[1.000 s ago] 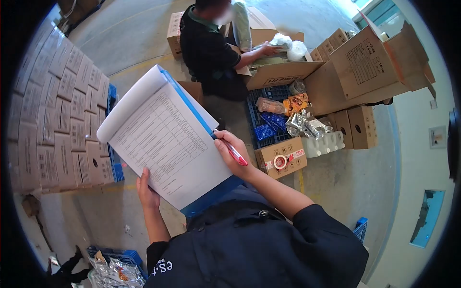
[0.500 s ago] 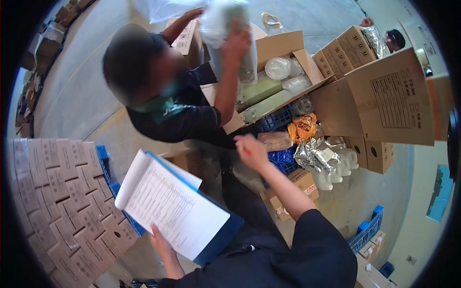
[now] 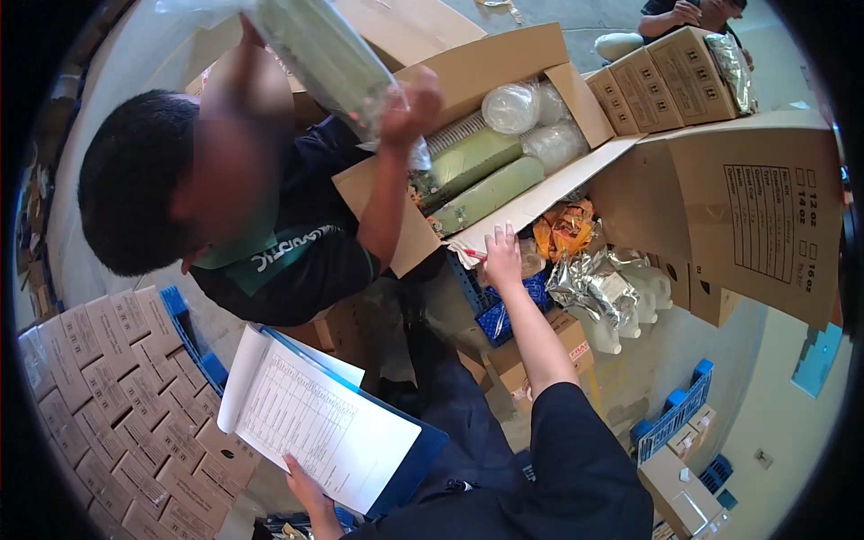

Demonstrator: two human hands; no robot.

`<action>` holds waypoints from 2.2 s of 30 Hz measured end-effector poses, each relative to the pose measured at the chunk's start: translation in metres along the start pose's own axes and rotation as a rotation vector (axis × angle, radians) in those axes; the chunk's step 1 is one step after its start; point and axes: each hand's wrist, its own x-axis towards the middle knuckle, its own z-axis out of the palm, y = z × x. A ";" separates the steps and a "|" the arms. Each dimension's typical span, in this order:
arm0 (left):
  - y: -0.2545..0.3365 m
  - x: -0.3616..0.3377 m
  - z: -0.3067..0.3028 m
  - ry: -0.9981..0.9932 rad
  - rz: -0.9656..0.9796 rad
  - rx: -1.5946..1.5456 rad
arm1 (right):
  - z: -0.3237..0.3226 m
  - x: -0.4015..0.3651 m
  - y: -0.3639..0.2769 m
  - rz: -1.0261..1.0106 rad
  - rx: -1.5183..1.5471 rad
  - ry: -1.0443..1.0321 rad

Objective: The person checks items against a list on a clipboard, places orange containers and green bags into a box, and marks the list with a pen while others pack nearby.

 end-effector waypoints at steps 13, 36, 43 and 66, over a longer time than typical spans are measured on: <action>-0.015 0.018 -0.024 -0.158 0.051 -0.033 | -0.025 -0.027 -0.017 -0.006 -0.027 0.069; -0.004 -0.063 -0.256 -0.587 0.664 -0.129 | -0.274 -0.464 -0.308 -0.660 1.445 0.369; -0.003 -0.103 -0.261 -0.840 0.735 -0.196 | -0.309 -0.510 -0.308 -0.661 1.192 0.555; -0.083 -0.182 -0.223 -1.033 0.696 -0.152 | -0.302 -0.581 -0.193 -0.511 1.025 0.946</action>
